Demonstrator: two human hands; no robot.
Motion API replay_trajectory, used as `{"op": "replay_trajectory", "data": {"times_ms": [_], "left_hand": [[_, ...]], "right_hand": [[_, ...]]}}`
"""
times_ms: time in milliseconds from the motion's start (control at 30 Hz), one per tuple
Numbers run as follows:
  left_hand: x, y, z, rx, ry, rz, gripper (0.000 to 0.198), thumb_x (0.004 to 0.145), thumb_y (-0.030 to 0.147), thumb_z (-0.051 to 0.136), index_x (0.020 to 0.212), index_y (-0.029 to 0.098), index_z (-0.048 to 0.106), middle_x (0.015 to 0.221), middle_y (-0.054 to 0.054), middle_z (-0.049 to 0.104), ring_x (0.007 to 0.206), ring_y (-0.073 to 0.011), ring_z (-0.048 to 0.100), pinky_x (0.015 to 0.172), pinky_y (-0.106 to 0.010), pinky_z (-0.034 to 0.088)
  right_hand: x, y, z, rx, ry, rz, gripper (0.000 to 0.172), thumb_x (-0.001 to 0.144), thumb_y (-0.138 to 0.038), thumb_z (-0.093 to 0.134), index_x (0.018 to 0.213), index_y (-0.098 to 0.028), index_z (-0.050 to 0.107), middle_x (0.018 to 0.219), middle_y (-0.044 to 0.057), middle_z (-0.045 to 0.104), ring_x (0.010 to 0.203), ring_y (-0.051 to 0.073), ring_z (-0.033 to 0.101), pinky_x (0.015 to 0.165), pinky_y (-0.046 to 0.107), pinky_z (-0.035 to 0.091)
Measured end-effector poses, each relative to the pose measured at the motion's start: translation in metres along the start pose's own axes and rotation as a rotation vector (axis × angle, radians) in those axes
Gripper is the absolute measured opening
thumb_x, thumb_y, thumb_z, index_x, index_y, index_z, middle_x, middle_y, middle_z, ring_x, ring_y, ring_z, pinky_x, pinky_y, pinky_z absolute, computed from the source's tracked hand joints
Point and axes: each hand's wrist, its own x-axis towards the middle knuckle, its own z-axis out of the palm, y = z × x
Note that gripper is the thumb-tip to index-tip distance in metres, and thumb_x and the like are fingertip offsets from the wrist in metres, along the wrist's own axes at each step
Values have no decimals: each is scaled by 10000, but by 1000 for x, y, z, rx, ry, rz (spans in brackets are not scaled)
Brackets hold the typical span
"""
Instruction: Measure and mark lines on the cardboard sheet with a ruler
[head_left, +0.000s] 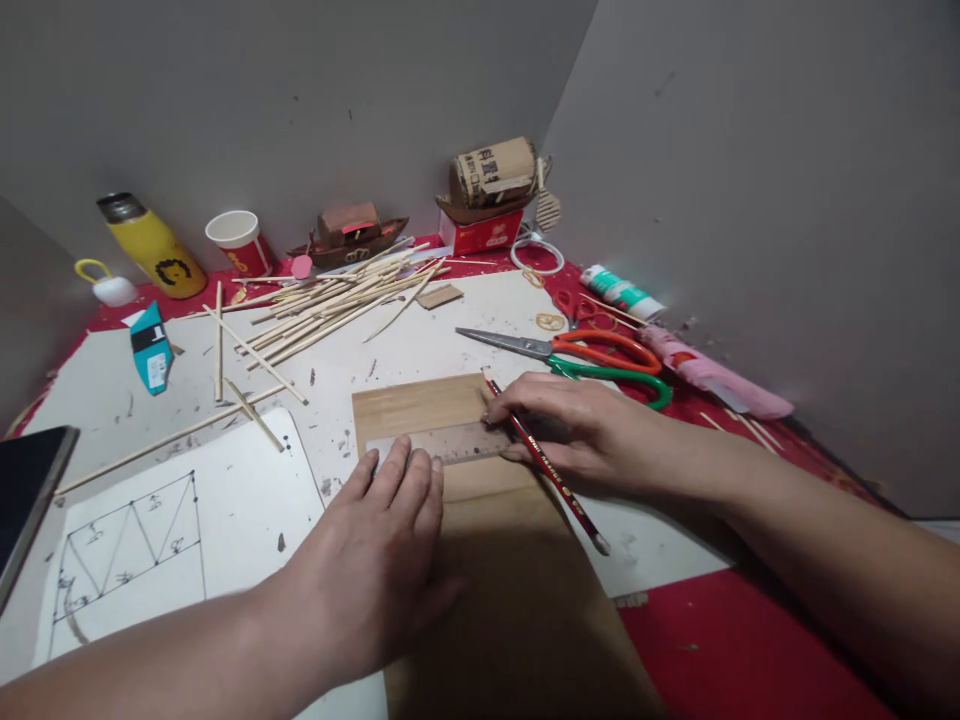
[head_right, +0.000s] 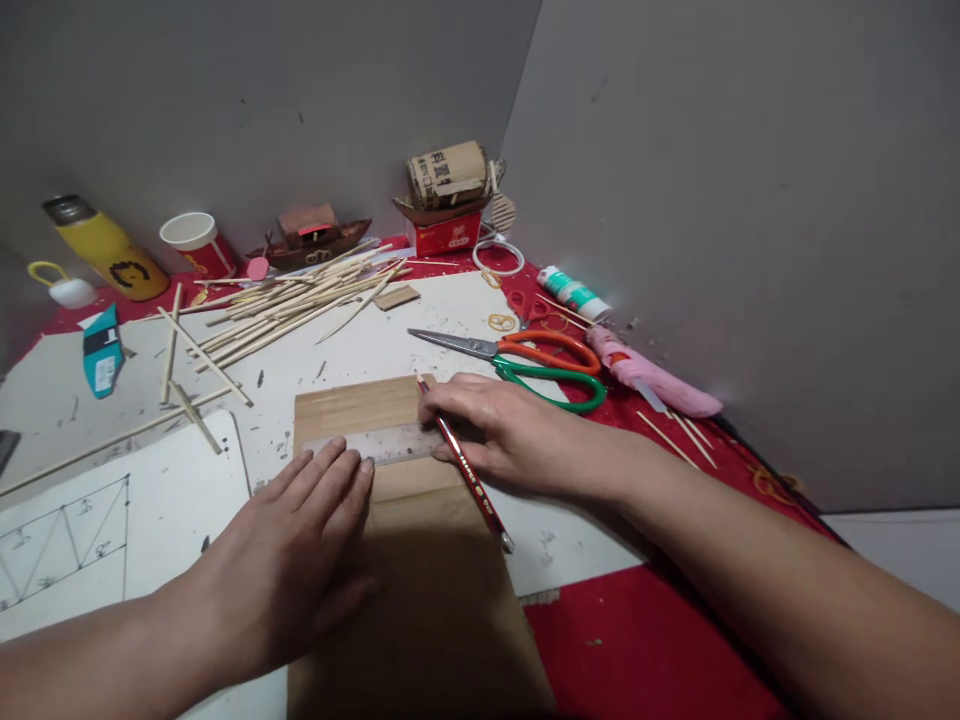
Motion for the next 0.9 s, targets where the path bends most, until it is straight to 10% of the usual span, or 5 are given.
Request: {"op": "replay_trajectory", "data": {"times_ms": [900], "left_hand": [[-6, 4, -9, -163, -135, 20, 853, 905, 669, 502, 1529, 97, 397, 1579, -253, 327, 1430, -530, 276, 1081, -708, 375]], "right_hand": [[-2, 12, -22, 28, -118, 68, 166, 874, -269, 583, 1028, -221, 624, 984, 66, 696, 877, 206, 650, 785, 338, 508]]}}
